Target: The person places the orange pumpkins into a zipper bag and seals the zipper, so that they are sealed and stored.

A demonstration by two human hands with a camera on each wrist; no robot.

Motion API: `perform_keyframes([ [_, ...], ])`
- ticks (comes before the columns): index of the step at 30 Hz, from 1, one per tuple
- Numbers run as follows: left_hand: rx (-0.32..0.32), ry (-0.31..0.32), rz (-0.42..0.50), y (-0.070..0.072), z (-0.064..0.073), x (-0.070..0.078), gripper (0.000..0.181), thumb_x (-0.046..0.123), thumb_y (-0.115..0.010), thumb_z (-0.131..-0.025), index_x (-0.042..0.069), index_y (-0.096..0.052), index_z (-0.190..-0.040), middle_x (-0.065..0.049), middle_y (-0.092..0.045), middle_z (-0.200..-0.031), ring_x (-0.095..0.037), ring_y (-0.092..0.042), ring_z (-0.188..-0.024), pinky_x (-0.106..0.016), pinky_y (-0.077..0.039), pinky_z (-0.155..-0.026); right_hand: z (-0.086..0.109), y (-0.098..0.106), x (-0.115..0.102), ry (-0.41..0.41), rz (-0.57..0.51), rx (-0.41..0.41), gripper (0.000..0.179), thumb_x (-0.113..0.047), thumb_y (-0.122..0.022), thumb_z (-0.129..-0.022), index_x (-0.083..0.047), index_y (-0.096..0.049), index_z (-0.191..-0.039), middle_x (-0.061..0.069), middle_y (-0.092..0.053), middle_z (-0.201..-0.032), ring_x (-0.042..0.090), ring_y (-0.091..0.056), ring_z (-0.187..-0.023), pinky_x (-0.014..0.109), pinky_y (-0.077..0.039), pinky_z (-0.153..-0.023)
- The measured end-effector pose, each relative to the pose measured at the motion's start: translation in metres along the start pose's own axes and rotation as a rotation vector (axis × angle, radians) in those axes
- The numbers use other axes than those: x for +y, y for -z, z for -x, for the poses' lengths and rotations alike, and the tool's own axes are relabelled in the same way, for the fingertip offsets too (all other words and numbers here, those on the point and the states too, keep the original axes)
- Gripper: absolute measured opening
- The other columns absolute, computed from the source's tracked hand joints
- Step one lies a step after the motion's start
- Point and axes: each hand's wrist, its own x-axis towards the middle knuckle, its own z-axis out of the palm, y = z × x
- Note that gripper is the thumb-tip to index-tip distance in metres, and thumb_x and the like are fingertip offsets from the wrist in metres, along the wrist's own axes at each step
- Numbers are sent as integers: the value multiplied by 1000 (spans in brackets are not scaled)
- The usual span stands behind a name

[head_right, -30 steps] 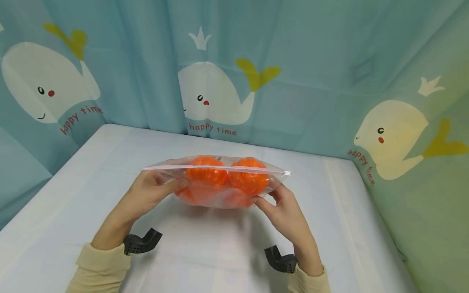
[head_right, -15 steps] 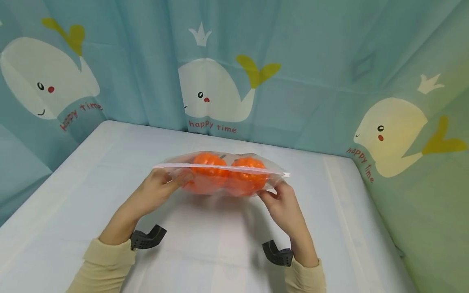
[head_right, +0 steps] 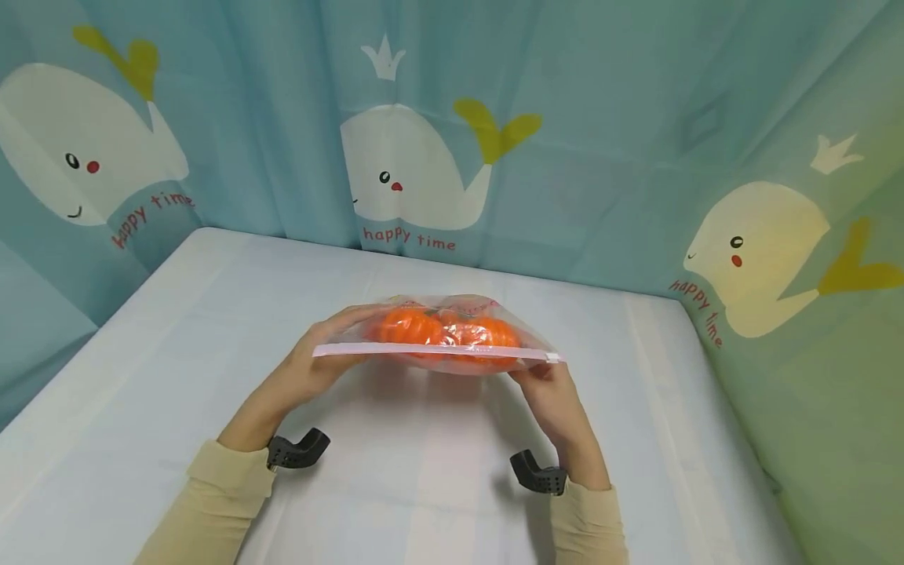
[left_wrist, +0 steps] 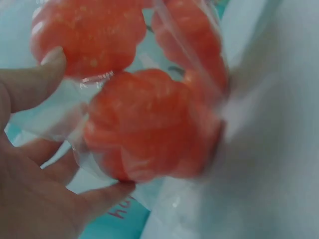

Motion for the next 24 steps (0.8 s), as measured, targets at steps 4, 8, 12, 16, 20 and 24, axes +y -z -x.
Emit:
perform_keyframes([
  [4, -18, -21, -25, 0, -1, -8, 52, -1, -63, -92, 7, -51, -142, -14, -48, -150, -28, -41, -142, -49, -37, -115, 1, 8, 6, -69, 128, -35, 45, -22, -57, -101, -19, -49, -145, -4, -56, -138, 9, -54, -124, 18, -45, -101],
  [8, -33, 15, -42, -3, 2, -12, 49, 2, -65, -92, 9, -55, -139, -12, -51, -147, -30, -42, -141, -57, -36, -112, 1, 13, 11, -96, 177, -125, 50, -27, -56, -101, -30, -44, -149, -7, -43, -154, 9, -42, -138, 17, -41, -104],
  [12, -54, 66, -101, -3, 4, -17, 50, 10, -69, -91, 10, -55, -139, -14, -49, -148, -32, -41, -141, -59, -36, -112, 4, 21, 13, -151, 86, -186, 52, -21, -54, -102, -27, -40, -152, 0, -35, -160, 7, -44, -137, 19, -45, -102],
  [16, -112, 227, -180, 6, 5, -15, 59, 19, -69, -92, 15, -47, -147, -12, -42, -153, -33, -37, -143, -60, -35, -113, 6, 31, 12, -221, 15, -205, 53, -12, -48, -104, -20, -36, -154, 6, -29, -162, 9, -52, -133, 23, -51, -99],
  [20, -210, 403, -241, 19, 10, -11, 66, 1, -62, -93, 17, -38, -152, -13, -37, -157, -36, -35, -144, -60, -32, -115, 10, 38, 10, -239, 47, -226, 55, -15, -51, -103, -15, -32, -155, 9, -28, -162, 23, -48, -139, 25, -49, -102],
  [24, -277, 483, -303, 30, 19, -8, 63, -12, -48, -93, 16, -44, -149, -15, -43, -153, -40, -43, -138, -58, -37, -111, 12, 35, 3, -275, 180, -247, 57, -26, -56, -101, -19, -35, -154, 9, -35, -159, 32, -50, -136, 43, -45, -109],
])
